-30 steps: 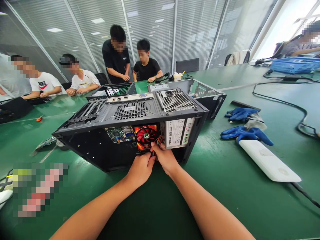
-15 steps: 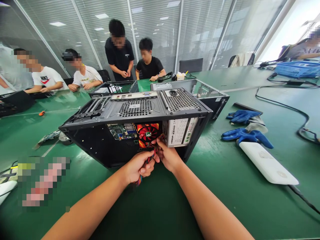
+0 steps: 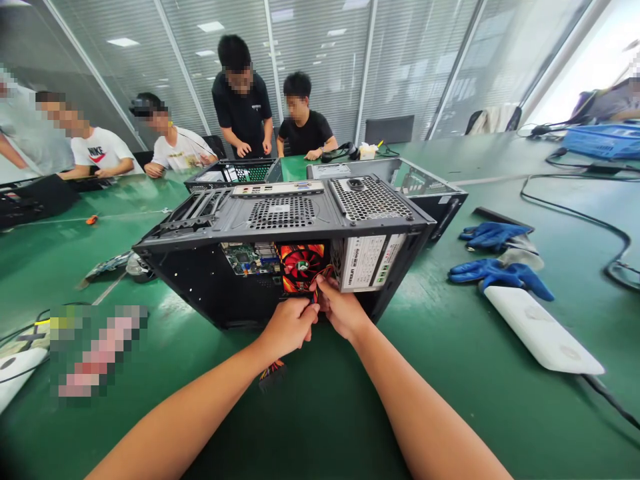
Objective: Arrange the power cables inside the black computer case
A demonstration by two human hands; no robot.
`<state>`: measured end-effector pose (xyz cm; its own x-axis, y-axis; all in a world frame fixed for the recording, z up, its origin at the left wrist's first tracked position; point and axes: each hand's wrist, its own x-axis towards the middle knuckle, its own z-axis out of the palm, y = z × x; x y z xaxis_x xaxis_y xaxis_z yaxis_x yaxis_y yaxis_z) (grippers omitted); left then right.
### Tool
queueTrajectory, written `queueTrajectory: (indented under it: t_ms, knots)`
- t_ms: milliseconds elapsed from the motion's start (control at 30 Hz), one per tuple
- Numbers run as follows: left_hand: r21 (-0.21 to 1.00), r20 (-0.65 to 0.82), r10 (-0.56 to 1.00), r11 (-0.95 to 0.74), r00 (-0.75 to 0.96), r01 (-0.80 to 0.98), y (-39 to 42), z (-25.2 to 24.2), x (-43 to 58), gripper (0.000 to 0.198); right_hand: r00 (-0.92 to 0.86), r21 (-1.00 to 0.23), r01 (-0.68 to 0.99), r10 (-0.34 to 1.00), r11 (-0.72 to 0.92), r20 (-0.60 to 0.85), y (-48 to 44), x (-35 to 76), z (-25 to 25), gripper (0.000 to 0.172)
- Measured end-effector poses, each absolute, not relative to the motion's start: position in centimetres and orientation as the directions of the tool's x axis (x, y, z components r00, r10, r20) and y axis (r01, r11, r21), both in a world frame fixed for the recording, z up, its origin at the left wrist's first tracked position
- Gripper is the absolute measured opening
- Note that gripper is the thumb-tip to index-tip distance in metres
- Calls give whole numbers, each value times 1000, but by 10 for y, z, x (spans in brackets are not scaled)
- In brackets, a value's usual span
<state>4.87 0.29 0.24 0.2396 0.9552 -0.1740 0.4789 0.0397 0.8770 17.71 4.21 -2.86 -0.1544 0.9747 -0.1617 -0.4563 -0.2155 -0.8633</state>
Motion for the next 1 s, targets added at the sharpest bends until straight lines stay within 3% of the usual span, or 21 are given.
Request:
queueTrajectory:
  t_ms: [100,200,300,400,500,733,867,1000]
  knots:
    - [911,-270,923,153,276,382,4,4,48,31,-160,-860,-456,971,-230,-175,40,177,-25,39]
    - [917,-383,834,396,396,53,7,4,46,32,-206,-851,-451,959,-269,-193,38,178,-21,40]
    - [763,-414,732,603,541,-232,10,0,43,33,-256,-836,-464,948,-293,-190,37,179,-19,40]
    - [600,-412,640,726,648,-335,12,-2,39,37,-235,-824,-499,957,-268,-169,37,179,-21,39]
    - [569,-388,631,737,672,-364,12,-3,36,33,-244,-812,-519,956,-268,-160,37,180,-23,35]
    - [693,-418,691,663,590,-285,12,-5,36,17,-197,-831,-498,966,-248,-170,37,176,-24,33]
    - [797,-445,746,582,495,-162,10,-4,43,17,-150,-850,-478,974,-221,-169,37,173,-26,36]
    - [917,-386,841,396,380,53,6,-4,51,23,-100,-872,-454,983,-185,-156,36,169,-25,39]
